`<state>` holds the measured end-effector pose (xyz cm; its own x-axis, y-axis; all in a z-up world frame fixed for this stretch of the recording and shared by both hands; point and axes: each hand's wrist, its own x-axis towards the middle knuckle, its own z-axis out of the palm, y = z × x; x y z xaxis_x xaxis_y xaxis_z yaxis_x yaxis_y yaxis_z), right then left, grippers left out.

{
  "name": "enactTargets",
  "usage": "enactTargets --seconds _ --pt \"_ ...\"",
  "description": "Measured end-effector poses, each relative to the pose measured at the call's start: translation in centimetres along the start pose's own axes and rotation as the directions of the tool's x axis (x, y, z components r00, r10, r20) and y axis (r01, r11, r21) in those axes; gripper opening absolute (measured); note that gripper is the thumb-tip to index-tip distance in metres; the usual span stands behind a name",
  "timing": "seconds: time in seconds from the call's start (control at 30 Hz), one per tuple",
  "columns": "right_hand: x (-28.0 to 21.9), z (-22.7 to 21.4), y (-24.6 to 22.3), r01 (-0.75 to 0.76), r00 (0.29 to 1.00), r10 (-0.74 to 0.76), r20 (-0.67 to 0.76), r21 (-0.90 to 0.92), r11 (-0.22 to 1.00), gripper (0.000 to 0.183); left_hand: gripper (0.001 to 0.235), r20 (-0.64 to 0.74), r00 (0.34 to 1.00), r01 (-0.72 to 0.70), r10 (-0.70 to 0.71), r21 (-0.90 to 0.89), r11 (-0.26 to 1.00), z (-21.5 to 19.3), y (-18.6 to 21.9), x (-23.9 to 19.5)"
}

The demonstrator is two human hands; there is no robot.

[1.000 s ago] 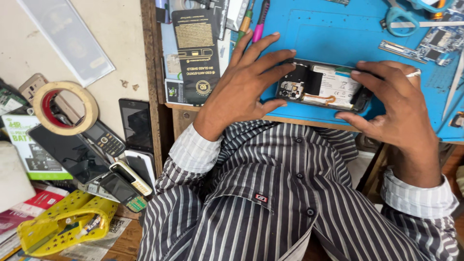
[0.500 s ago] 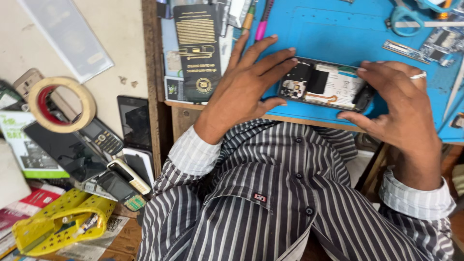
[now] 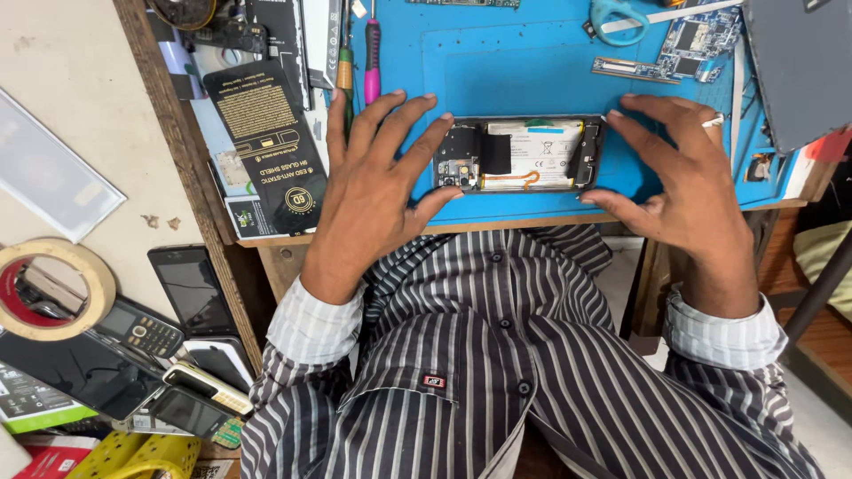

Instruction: The person reassembles a smartphone by placing the battery and internal components, applying adhesive, and securing the back cover. They use a screwdriver to tighten screws and inspect the device after assembly.

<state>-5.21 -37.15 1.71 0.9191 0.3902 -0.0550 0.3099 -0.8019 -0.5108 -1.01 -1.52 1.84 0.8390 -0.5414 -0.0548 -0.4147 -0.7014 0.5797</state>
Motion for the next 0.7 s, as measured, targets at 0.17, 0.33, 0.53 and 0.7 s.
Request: enactTargets --seconds 0.17,0.33,0.53,0.7 --pt "0.6 -0.5 -0.1 0.003 1.000 -0.001 0.027 -0.044 0.999 0.080 0.073 -0.013 1.000 0.008 -0.007 0.087 0.996 0.5 0.2 -0.4" --pt "1.5 -1.5 -1.5 0.026 0.999 -0.020 0.029 -0.214 0.976 0.076 0.073 -0.056 0.997 0.049 -0.044 0.088 0.995 1.3 0.3 -0.7" --pt "2.5 -2.0 -2.4 -0.030 0.997 0.045 0.069 -0.206 0.978 0.086 0.082 -0.056 0.993 0.109 -0.106 0.065 0.992 1.2 0.4 -0.7" --pt "2.7 -2.1 -1.9 -0.016 0.989 0.040 0.140 -0.172 0.985 0.088 0.079 -0.047 0.994 0.101 -0.100 0.023 0.995 0.7 0.8 -0.4"
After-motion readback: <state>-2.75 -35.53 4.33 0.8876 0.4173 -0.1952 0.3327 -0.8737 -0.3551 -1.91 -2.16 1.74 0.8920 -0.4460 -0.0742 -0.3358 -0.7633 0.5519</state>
